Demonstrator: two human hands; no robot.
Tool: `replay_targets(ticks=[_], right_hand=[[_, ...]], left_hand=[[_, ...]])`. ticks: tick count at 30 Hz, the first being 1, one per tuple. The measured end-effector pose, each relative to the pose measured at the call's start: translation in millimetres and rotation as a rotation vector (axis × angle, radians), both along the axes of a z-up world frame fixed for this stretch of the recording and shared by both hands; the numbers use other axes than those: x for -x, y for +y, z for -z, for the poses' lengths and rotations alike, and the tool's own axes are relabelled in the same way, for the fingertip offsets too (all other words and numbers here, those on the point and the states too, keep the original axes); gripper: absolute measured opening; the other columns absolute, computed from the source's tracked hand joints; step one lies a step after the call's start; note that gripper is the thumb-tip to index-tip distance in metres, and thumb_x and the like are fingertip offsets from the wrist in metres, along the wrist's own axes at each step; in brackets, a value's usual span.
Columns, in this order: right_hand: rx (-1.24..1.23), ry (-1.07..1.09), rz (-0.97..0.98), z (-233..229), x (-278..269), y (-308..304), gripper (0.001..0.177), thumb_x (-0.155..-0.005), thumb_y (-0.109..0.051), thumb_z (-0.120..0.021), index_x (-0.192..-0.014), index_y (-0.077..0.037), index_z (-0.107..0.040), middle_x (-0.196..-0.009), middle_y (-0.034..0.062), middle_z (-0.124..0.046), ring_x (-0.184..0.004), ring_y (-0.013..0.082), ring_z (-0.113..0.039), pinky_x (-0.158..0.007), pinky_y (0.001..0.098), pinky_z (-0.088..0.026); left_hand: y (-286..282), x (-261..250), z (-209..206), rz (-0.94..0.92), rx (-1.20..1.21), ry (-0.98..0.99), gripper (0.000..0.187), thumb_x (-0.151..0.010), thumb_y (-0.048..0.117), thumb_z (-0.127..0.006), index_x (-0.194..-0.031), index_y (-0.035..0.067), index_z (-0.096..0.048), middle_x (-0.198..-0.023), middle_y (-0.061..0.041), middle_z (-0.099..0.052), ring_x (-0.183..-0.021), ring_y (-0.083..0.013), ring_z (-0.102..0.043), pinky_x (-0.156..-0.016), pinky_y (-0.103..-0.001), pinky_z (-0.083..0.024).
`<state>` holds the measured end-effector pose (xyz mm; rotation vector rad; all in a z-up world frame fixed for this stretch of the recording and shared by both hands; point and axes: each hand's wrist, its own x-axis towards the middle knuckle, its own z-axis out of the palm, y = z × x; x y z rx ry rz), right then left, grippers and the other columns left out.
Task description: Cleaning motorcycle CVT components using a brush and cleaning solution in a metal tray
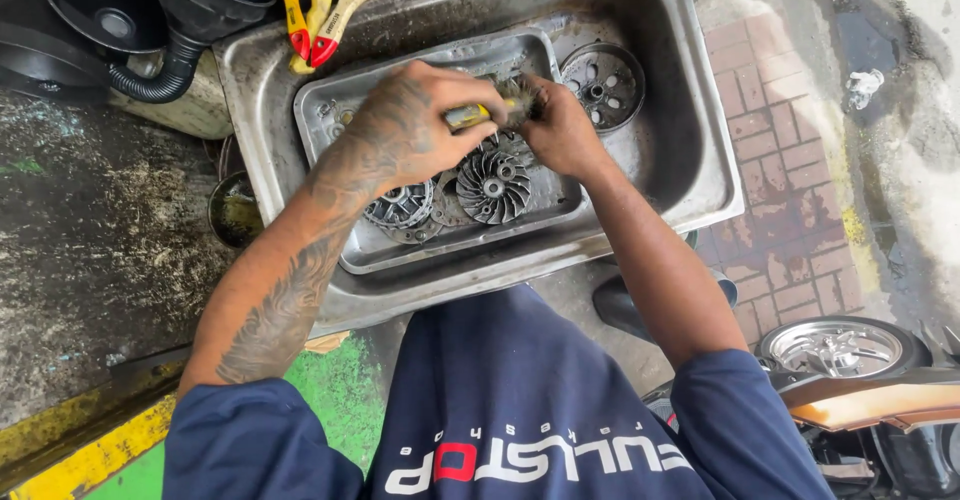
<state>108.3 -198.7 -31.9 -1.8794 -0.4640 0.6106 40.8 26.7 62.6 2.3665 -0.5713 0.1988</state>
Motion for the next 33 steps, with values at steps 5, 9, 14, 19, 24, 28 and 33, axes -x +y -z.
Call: replay_targets(ticks=[5,9,14,19,24,28,33], right_hand=[[-0.003,0.070,0.055,7.8,-5.6,-1.6,0.021,-0.103,-0.015,-0.077,-0.121,-0.007,-0.070,-0.110,0.0057,-0.081,-0.090,0.0189,-0.073,-0.081,0.0345,-0.059],[-0.074,-0.054,0.057,15.3,-5.5,-3.9,0.016,-0.095,-0.002,-0.074,-0.111,-0.004,-0.070,-0.094,0.0079,-0.074,-0.093,0.0247,-0.074,-0.092,0.0367,-0.057],[-0.373,0.312,0.185,28.3,-13.0,-11.0,0.027,-0.099,-0.003,-0.077,-0.124,-0.004,-0.067,-0.122,0.0135,-0.081,-0.118,0.0257,-0.078,-0.106,0.0381,-0.066],[-0.684,0.577,0.280,53.8,-26.7,-19.4,0.022,-0.101,0.012,-0.072,-0.117,-0.003,-0.069,-0.114,0.0145,-0.079,-0.103,0.0207,-0.077,-0.093,0.0308,-0.068],[-0.634,0.604,0.259,51.6,-21.4,-13.3,0.022,-0.100,0.005,-0.076,-0.116,-0.007,-0.067,-0.115,0.0116,-0.078,-0.106,0.0217,-0.077,-0.094,0.0341,-0.068],[-0.638,0.632,0.301,54.1,-16.8,-13.9,0.039,-0.093,0.002,-0.085,-0.125,-0.013,-0.067,-0.117,0.0073,-0.080,-0.108,0.0200,-0.076,-0.093,0.0352,-0.066],[-0.798,0.680,0.367,40.1,-20.1,-0.4,0.025,-0.101,-0.002,-0.074,-0.123,-0.008,-0.063,-0.112,0.0146,-0.075,-0.100,0.0268,-0.074,-0.080,0.0322,-0.062]], left_hand=[[6.8,-5.0,-4.2,-0.090,-0.046,-0.081,0.011,-0.101,0.011,-0.088,-0.111,0.015,-0.084,-0.115,-0.007,-0.087,-0.096,-0.0242,-0.084,-0.083,-0.043,-0.069],[7.8,3.7,-1.7,-0.014,0.111,0.078,0.011,-0.101,0.003,-0.082,-0.110,0.010,-0.081,-0.114,-0.016,-0.084,-0.104,-0.0359,-0.081,-0.093,-0.049,-0.066],[13.3,23.3,-2.4,-0.210,0.178,-0.138,0.022,-0.099,-0.007,-0.088,-0.117,0.002,-0.080,-0.116,-0.014,-0.084,-0.103,-0.0263,-0.082,-0.090,-0.038,-0.069],[31.3,31.2,32.3,-0.263,0.250,-0.056,0.014,-0.104,0.000,-0.086,-0.117,0.003,-0.081,-0.116,-0.015,-0.084,-0.090,-0.0209,-0.082,-0.071,-0.029,-0.068],[17.4,35.3,14.3,-0.189,0.297,-0.054,0.015,-0.103,-0.002,-0.087,-0.116,0.002,-0.081,-0.115,-0.017,-0.084,-0.087,-0.0215,-0.081,-0.065,-0.029,-0.066],[34.2,30.3,13.7,-0.330,0.068,-0.133,0.019,-0.099,0.001,-0.089,-0.114,0.009,-0.081,-0.116,-0.009,-0.085,-0.098,-0.0216,-0.080,-0.075,-0.037,-0.066],[-20.6,42.2,26.5,-0.160,0.190,-0.186,0.021,-0.100,-0.001,-0.087,-0.119,0.005,-0.079,-0.121,-0.018,-0.082,-0.085,-0.0230,-0.080,-0.065,-0.031,-0.067]])
